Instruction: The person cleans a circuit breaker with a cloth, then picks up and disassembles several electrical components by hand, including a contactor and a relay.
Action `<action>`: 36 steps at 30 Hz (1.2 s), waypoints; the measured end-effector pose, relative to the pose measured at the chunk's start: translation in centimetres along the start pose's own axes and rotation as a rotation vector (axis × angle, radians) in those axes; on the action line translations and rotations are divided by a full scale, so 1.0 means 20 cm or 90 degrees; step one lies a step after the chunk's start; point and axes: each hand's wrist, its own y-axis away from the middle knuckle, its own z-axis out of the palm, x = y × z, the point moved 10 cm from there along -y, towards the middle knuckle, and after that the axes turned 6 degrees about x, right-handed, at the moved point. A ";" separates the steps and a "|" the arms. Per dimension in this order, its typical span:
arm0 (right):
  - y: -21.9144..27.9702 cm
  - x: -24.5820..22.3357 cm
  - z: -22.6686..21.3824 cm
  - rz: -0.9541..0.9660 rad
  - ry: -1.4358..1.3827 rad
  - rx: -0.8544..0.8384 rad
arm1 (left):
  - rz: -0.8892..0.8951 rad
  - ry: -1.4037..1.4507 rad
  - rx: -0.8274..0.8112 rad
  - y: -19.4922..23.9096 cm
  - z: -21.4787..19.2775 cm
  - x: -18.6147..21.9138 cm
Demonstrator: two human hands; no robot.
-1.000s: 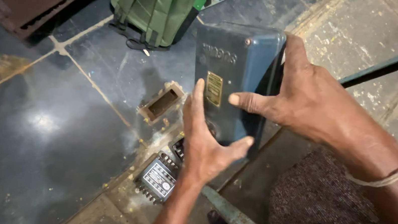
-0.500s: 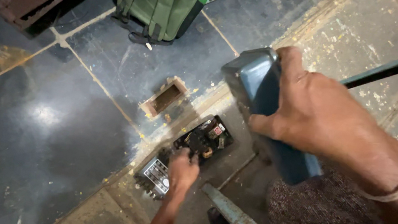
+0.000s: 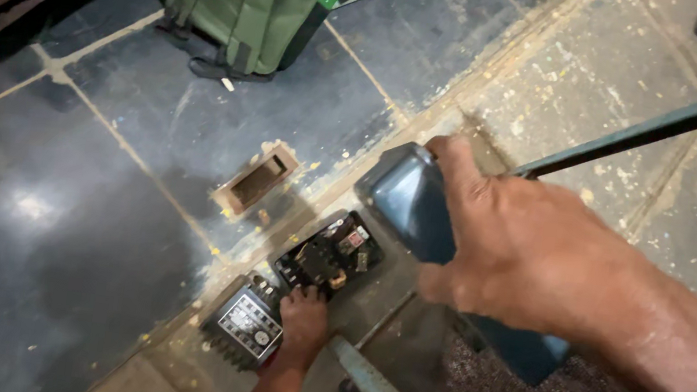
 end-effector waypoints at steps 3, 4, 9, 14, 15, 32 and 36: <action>0.00 0.00 0.01 -0.028 0.010 -0.005 | 0.014 -0.003 -0.047 0.01 -0.05 0.04; 0.00 0.00 0.01 -0.033 0.006 -0.004 | 0.024 -0.011 -0.040 0.01 -0.06 0.04; -0.02 0.00 0.03 -0.077 0.009 0.007 | 0.041 -0.076 0.010 -0.04 0.04 0.03; -0.03 0.01 -0.02 -0.122 0.043 0.081 | 0.087 -0.067 0.092 -0.03 -0.06 0.03; -0.02 0.01 -0.01 -0.109 0.036 0.068 | 0.091 -0.065 0.107 -0.01 -0.08 0.01; -0.04 0.06 0.02 0.006 0.034 0.008 | -0.060 0.105 0.104 -0.15 0.00 -0.43; -0.03 0.04 0.05 0.020 0.072 -0.012 | -0.275 0.148 0.228 -0.13 -0.15 -0.63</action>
